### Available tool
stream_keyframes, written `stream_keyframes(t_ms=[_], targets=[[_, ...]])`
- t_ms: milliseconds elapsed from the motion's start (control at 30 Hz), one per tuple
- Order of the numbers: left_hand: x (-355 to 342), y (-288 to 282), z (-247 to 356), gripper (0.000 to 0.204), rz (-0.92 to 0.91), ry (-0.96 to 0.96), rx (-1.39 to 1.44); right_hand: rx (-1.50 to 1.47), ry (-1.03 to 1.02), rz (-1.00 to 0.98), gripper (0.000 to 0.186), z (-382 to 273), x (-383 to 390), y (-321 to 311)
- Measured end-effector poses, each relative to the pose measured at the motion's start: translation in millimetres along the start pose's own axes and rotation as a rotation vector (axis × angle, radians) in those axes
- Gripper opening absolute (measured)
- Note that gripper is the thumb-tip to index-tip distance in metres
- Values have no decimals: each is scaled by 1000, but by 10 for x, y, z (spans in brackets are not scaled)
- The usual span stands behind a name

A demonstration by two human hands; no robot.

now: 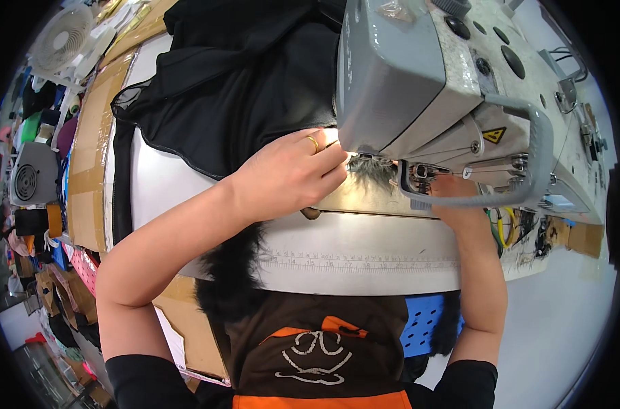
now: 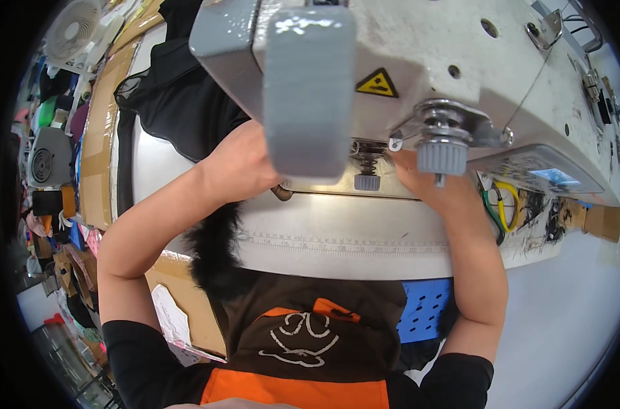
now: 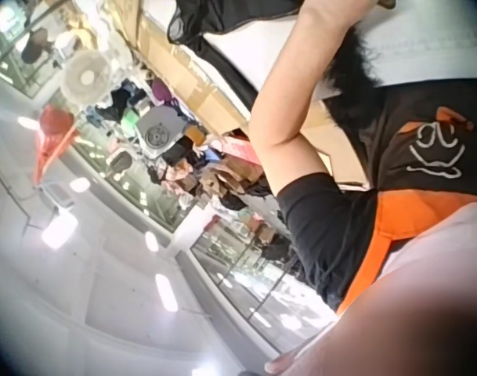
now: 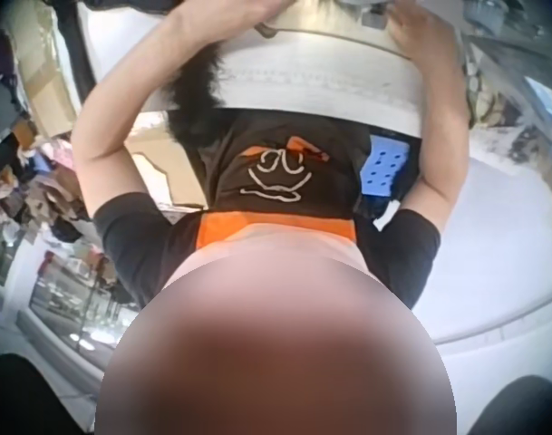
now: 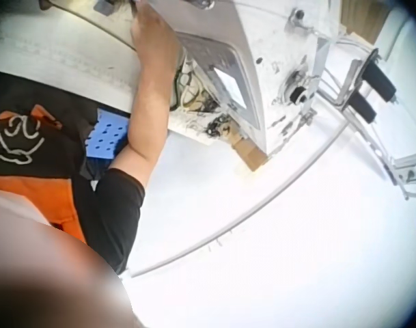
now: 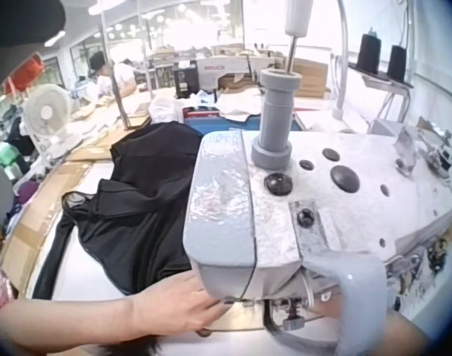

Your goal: Sewing faux fur trim onto a black garment using an industrial sewing machine.

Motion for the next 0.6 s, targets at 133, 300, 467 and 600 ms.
stream_keyframes(t_ms=[133,300,467,600], targets=[[32,43,-15,14,-32,9,-10,-48,-45,88,13,-20,-25,-18],[15,51,-16,13,-67,12,-29,-87,-47,125,14,-63,-32,-95],[5,22,-43,12,-27,29,-28,-80,13,43,14,37,-38,9],[34,76,-20,13,-53,8,-23,-4,-47,18,16,-1,-19,30]])
Point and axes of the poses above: each hand's wrist, its own x-axis away from the middle knuckle, its own y-axis out of the palm, z = x × y, the point moved 7 cm from there along -x, towards the middle knuckle, and after that the axes turned 1 degree about -y, right-handed, at the moved point
